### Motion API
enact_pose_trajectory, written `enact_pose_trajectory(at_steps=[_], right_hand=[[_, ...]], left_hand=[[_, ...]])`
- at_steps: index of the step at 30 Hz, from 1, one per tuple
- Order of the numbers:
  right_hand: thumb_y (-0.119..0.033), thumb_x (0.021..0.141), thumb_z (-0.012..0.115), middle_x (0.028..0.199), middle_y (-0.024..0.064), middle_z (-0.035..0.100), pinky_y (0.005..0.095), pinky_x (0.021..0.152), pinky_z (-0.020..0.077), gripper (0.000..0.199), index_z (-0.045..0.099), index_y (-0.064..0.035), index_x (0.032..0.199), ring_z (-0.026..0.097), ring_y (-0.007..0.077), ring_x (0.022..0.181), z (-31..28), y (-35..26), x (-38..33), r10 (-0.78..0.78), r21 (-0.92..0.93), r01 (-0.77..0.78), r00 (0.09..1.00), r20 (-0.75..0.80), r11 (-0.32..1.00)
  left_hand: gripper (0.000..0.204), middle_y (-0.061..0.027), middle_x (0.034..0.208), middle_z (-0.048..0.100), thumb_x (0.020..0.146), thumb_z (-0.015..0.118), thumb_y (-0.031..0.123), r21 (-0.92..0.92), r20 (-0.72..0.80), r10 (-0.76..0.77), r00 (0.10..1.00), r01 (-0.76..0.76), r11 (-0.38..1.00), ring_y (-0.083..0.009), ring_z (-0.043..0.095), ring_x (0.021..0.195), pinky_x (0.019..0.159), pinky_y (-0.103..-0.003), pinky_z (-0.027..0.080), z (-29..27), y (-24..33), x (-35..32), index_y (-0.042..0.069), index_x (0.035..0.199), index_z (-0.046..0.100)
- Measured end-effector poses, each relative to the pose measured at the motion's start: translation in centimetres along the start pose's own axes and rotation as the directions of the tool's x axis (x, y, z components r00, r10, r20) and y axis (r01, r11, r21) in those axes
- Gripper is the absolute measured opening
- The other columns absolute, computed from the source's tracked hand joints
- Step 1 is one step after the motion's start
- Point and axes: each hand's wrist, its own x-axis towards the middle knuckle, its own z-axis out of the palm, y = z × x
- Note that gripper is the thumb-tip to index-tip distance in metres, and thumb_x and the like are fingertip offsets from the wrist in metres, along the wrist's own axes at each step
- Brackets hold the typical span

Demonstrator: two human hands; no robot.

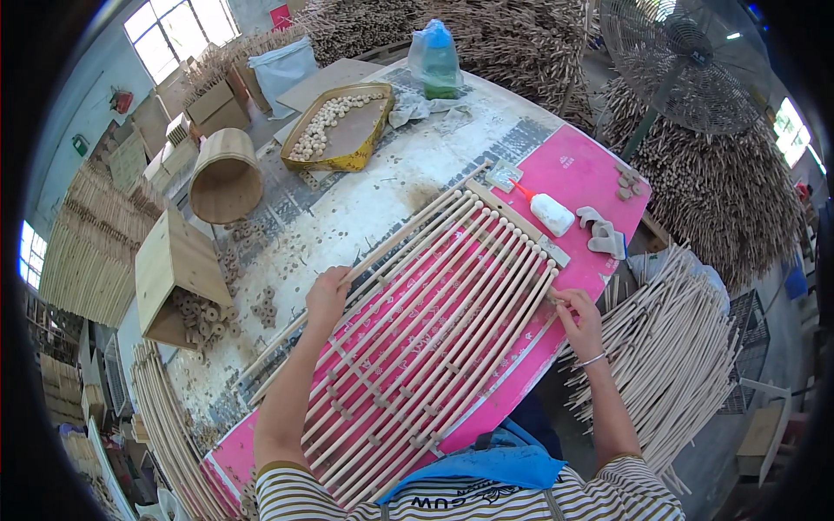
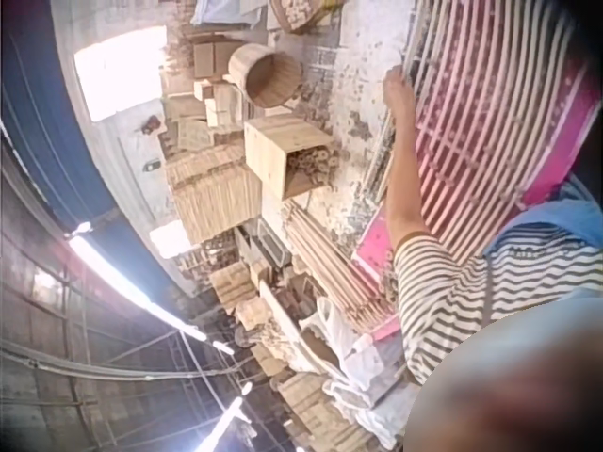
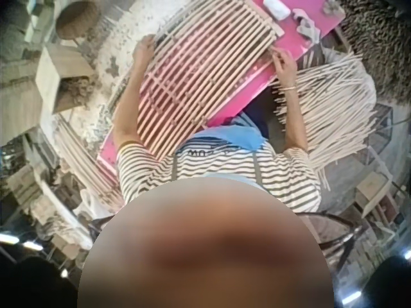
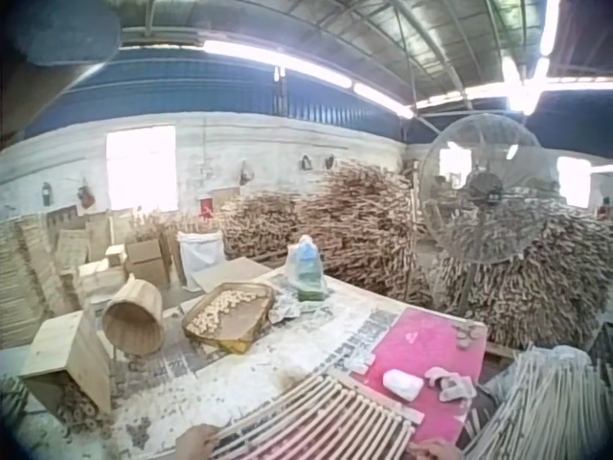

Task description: Assembling a wooden structure by gluing wooden dowels and rings onto a frame.

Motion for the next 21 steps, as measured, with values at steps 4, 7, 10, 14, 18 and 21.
enact_pose_trajectory(at_steps=[4, 7, 10, 14, 18, 21], right_hand=[[0.003, 0.093, 0.066, 0.108, 0.0106, 0.067, 0.0308, 0.078, 0.0552, 0.024, 0.073, 0.0, 0.115, 0.069, 0.0204, 0.086, 0.4, 0.1, 0.0, 0.005, 0.004, -0.005, 1.0, -0.006, 1.0], [0.003, 0.093, 0.066, 0.108, 0.0103, 0.067, 0.031, 0.078, 0.0552, 0.024, 0.073, -0.0003, 0.116, 0.069, 0.0203, 0.085, 0.7, 0.5, -0.1, 0.021, 0.013, -0.021, 1.0, 0.005, 1.0], [0.003, 0.093, 0.066, 0.108, 0.0102, 0.067, 0.0314, 0.078, 0.0553, 0.024, 0.072, -0.0006, 0.116, 0.069, 0.0205, 0.085, 0.6, 0.1, 0.0, 0.035, 0.022, -0.035, 0.999, 0.008, 0.999], [0.003, 0.092, 0.066, 0.108, 0.0104, 0.067, 0.0315, 0.079, 0.0553, 0.024, 0.072, -0.0007, 0.115, 0.069, 0.0209, 0.086, 0.4, 0.4, -0.1, 0.015, 0.013, -0.015, 1.0, 0.0, 1.0], [0.003, 0.093, 0.066, 0.108, 0.0105, 0.067, 0.031, 0.079, 0.0554, 0.024, 0.072, -0.0004, 0.115, 0.069, 0.021, 0.087, 0.5, 0.3, 0.1, 0.033, 0.019, -0.033, 0.999, 0.0, 0.999], [0.003, 0.093, 0.066, 0.108, 0.0102, 0.067, 0.0307, 0.079, 0.0554, 0.023, 0.072, -0.0002, 0.115, 0.069, 0.0207, 0.087, 0.5, 0.3, 0.5, 0.025, 0.02, -0.025, 1.0, 0.002, 0.999]], left_hand=[[0.024, -0.0101, 0.112, 0.072, 0.095, 0.069, 0.016, -0.018, -0.027, 0.035, 0.999, -0.036, 0.999, -0.0334, 0.068, 0.107, 0.089, -0.046, 0.054, 0.7, 0.3, 0.0, 0.014, 0.118, 0.072], [0.025, -0.0125, 0.109, 0.074, 0.095, 0.069, 0.016, -0.054, -0.033, 0.022, 0.999, -0.024, 0.998, -0.0348, 0.07, 0.103, 0.088, -0.046, 0.054, 0.4, -0.1, -0.1, 0.013, 0.12, 0.072], [0.026, -0.0146, 0.104, 0.075, 0.095, 0.069, 0.016, -0.095, 0.003, -0.009, 1.0, 0.01, 0.995, -0.0369, 0.071, 0.098, 0.086, -0.047, 0.054, -1.0, -0.8, 0.1, 0.011, 0.121, 0.071], [0.023, -0.0163, 0.099, 0.075, 0.098, 0.067, 0.02, -0.11, 0.06, -0.076, 0.995, 0.083, 0.99, -0.038, 0.071, 0.095, 0.082, -0.046, 0.054, -3.3, -2.9, -0.1, 0.013, 0.12, 0.071], [0.022, -0.0157, 0.101, 0.075, 0.099, 0.066, 0.018, -0.047, 0.068, -0.065, 0.996, 0.069, 0.997, -0.0359, 0.071, 0.096, 0.084, -0.044, 0.054, -5.5, -7.6, -1.5, 0.013, 0.12, 0.072], [0.029, -0.0152, 0.106, 0.074, 0.096, 0.068, 0.012, -0.187, 0.031, -0.078, 0.996, 0.083, 0.979, -0.0334, 0.07, 0.1, 0.088, -0.043, 0.053, -6.1, -11.1, -3.3, 0.013, 0.125, 0.073]])
